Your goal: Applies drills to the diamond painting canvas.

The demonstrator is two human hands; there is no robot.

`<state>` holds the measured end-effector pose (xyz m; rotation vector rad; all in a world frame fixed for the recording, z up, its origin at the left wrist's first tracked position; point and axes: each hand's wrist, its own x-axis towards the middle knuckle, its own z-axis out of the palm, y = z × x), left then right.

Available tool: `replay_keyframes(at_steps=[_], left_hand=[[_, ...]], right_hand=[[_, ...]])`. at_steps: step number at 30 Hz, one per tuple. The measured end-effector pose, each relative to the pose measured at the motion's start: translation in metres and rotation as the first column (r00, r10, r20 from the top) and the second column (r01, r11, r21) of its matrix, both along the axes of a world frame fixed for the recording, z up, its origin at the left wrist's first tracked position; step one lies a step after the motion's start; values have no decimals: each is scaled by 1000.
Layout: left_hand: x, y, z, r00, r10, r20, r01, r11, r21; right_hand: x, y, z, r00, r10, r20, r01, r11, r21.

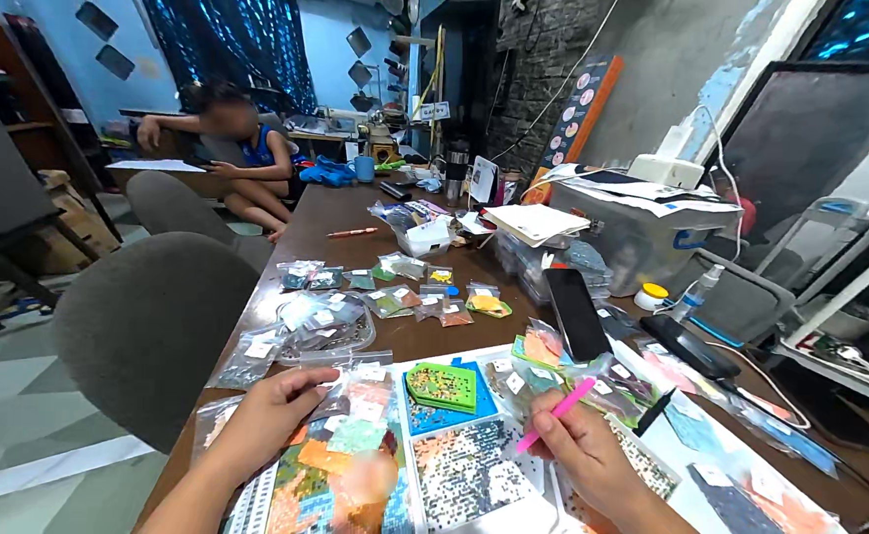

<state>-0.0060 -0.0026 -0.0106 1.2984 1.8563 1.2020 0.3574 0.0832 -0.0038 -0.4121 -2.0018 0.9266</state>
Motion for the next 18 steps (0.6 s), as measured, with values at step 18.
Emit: replay_keyframes(at_steps=[18], left_hand=[[-1, -2, -1, 1000, -12, -10, 12, 1000, 6]], right_hand=[[-1, 0, -7, 983, 151, 106, -162, 981, 103]])
